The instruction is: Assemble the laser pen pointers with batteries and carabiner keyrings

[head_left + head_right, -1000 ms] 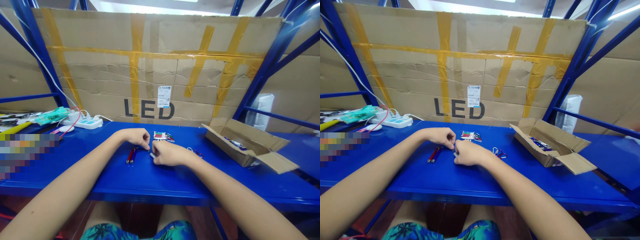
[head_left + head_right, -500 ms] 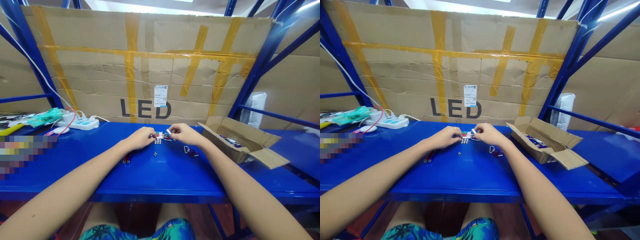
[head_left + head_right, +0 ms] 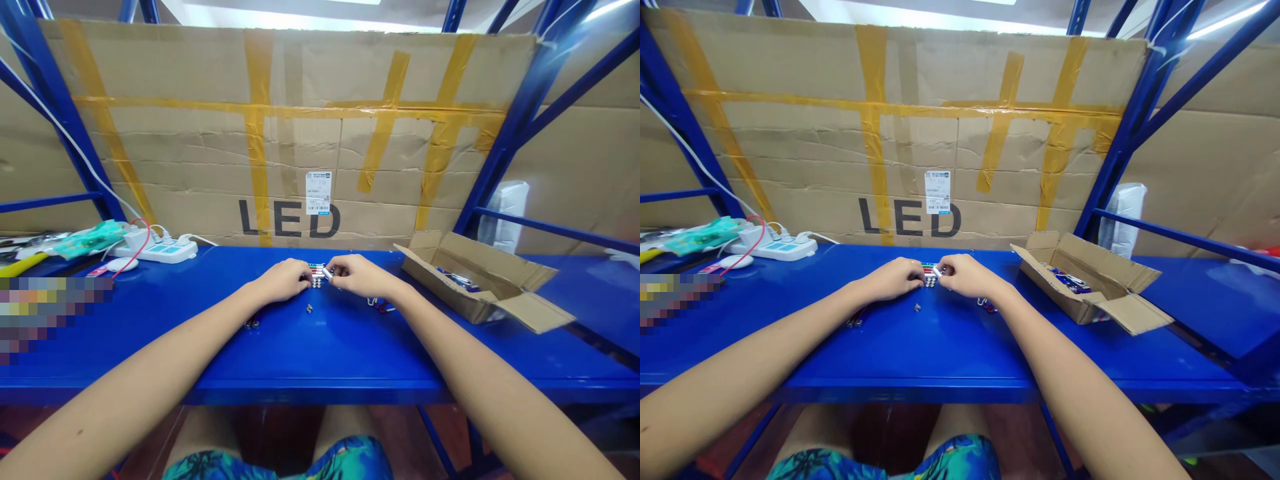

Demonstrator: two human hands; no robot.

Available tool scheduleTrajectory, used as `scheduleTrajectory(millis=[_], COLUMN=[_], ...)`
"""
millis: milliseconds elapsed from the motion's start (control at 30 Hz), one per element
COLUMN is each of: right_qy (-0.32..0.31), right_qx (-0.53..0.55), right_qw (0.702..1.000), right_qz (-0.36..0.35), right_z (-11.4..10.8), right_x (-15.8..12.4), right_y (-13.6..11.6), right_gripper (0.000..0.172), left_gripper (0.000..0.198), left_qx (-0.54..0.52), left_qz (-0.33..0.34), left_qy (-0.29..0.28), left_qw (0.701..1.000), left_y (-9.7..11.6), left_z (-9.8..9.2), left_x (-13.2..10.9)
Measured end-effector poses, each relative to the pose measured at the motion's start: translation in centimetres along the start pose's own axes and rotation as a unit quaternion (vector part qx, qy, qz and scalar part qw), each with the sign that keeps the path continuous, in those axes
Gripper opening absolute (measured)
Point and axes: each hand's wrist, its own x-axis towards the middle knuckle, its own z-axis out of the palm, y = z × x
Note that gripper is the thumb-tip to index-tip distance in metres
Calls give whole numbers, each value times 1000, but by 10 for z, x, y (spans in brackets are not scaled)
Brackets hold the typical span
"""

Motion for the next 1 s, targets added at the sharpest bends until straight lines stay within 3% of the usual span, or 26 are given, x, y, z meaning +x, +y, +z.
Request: scheduleTrajectory(millis=[333, 600, 733, 900, 1000], right_qy=[24, -32, -48, -71, -67], right_qx=[20, 194, 203, 227, 246], right_qw=[999, 978, 977, 971, 967], right_qz=[11, 69, 50, 10, -13], right_z=[3, 9, 9, 11, 13], right_x=[1, 4, 5, 4, 3], right_y=[-3, -9, -8, -7, -6], right_gripper=[7, 9, 11, 7, 8], left_gripper=[22, 25, 17, 7, 7], left_qx=[-25, 9, -6, -29, -29], left_qz=[3, 50, 10, -75, -83], left_qy=[-50, -27, -29, -108, -117], left_qw=[998, 998, 1000, 991, 989], left_y=[-8, -18, -15, -6, -3], left_z=[-19, -5, -7, -21, -25], left_x=[-10, -5, -6, -12, -14])
